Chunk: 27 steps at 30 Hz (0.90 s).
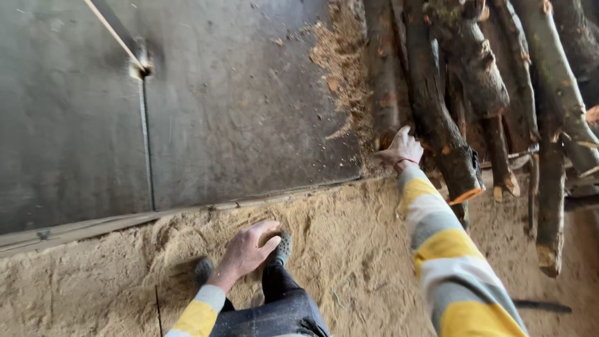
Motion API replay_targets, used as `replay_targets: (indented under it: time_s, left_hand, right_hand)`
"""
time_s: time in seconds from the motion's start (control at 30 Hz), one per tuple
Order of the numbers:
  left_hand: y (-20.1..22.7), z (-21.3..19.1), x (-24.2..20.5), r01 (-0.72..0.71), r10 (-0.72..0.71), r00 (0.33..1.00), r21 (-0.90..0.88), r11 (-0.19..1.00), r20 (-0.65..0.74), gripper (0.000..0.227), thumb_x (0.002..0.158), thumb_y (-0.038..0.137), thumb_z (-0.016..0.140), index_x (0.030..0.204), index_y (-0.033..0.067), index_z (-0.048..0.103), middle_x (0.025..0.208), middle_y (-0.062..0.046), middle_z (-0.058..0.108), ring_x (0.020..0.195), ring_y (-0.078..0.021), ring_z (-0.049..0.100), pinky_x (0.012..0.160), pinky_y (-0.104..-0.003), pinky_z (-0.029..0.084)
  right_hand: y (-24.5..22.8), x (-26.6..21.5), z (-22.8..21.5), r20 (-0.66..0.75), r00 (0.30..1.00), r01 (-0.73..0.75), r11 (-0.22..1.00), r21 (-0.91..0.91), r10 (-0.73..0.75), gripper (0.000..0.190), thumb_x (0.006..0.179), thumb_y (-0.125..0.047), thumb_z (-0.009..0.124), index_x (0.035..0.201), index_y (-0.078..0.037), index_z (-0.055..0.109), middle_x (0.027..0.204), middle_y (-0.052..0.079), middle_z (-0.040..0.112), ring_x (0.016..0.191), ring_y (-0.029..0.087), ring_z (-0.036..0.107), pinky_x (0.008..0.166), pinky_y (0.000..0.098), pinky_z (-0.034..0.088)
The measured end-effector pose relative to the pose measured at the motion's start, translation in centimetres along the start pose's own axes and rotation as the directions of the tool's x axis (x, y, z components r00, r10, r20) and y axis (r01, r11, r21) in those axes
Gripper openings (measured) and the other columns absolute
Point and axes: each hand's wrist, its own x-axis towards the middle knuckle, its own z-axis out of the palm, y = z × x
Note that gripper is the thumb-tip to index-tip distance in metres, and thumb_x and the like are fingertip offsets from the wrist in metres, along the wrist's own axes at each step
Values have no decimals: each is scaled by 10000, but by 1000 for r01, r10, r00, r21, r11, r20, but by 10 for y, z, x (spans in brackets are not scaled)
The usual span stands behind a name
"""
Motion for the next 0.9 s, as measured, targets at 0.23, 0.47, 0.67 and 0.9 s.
replay_targets:
  time_s: [0.23, 0.47, 0.67, 0.9]
  left_hand:
    - [-17, -29, -16, 62, -88, 993, -302, 951, -76, 606, 978, 569, 528, 1217, 44, 711, 1068, -168, 765, 939, -286, 776, 953, -358, 624]
    - [-89, -102, -60, 207, -215, 973, -730, 651, 84, 722, 816, 519, 679, 1365, 61, 579, 1251, -161, 720, 1135, -244, 701, 1001, -382, 542]
    - [-137, -87, -191, 418, -342, 898, -782, 463, 277, 827, 645, 356, 841, 1325, 123, 430, 1200, -198, 713, 1007, -320, 738, 872, -435, 630]
    - [-119, -42, -319, 169, -276, 961, -848, 502, 28, 578, 727, 255, 843, 1214, 15, 644, 1037, -75, 714, 919, -167, 689, 812, -321, 598]
  right_hand:
    - [-118, -115, -53, 214, 869, -164, 150, 975, -447, 458, 730, -207, 804, 1127, -51, 637, 986, 95, 739, 881, 192, 732, 839, 435, 625]
    - [-283, -382, 19, 292, 696, -504, -157, 849, -656, 222, 700, -27, 773, 913, -11, 711, 873, 94, 724, 811, 218, 700, 734, 352, 588]
    - [-296, -547, 79, 303, 651, -491, -82, 867, -696, 361, 647, -26, 784, 981, -97, 668, 856, 39, 693, 744, 154, 654, 629, 284, 533]
    - [-251, -645, 109, 296, 525, -458, 27, 888, -798, 303, 649, 0, 805, 933, -19, 701, 845, 57, 730, 739, 131, 687, 650, 268, 562]
